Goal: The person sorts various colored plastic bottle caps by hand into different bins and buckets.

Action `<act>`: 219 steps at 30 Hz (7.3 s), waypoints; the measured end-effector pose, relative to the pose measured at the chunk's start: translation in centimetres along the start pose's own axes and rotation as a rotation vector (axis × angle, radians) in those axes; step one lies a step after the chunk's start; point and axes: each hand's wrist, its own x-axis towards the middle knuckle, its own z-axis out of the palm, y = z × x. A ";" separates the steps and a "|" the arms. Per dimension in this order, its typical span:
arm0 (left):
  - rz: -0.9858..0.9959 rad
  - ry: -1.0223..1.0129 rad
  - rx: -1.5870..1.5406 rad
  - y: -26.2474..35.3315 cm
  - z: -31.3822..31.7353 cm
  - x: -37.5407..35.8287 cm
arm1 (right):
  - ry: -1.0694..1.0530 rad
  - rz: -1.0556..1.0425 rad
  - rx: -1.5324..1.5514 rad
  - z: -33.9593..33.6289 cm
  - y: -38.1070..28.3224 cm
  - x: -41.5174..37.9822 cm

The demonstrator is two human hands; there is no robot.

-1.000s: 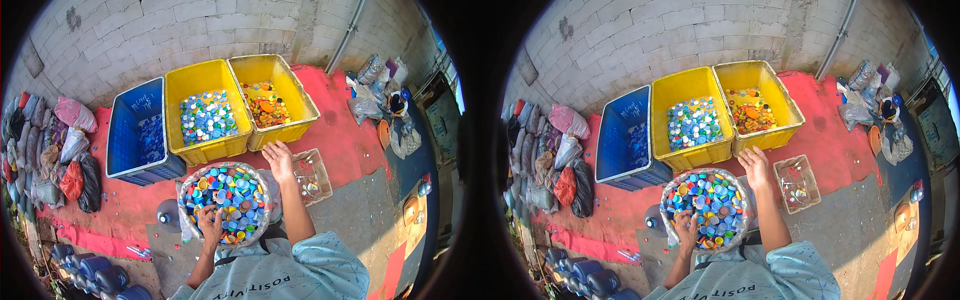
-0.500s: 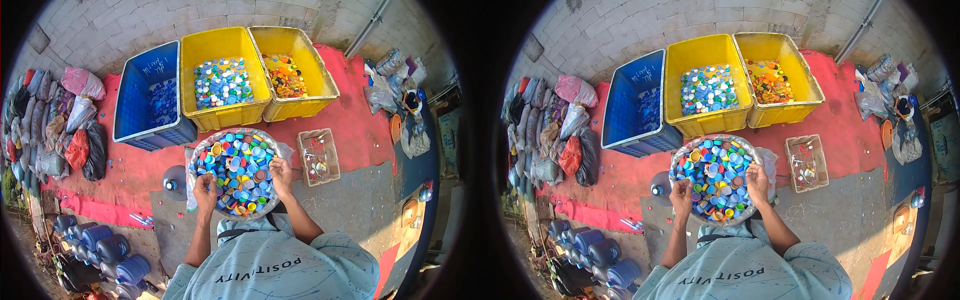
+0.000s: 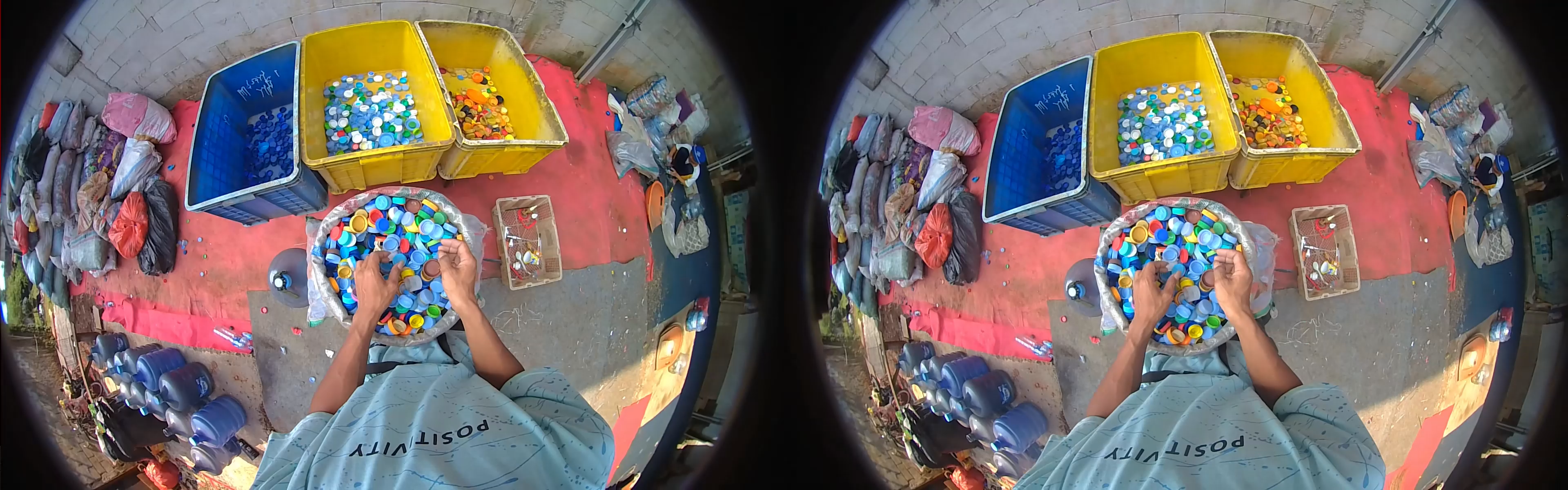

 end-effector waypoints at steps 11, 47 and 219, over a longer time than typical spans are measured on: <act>-0.061 0.001 0.037 0.7 2.2 0.5 | -0.005 -0.032 0.048 -2.4 1.1 -0.7; -0.756 -0.103 -1.307 3.2 -2.5 -3.3 | -0.130 -0.486 -0.825 -1.3 -1.9 4.0; -0.911 -0.046 -1.641 3.5 -7.1 3.9 | -0.425 0.755 0.959 4.1 -5.8 2.0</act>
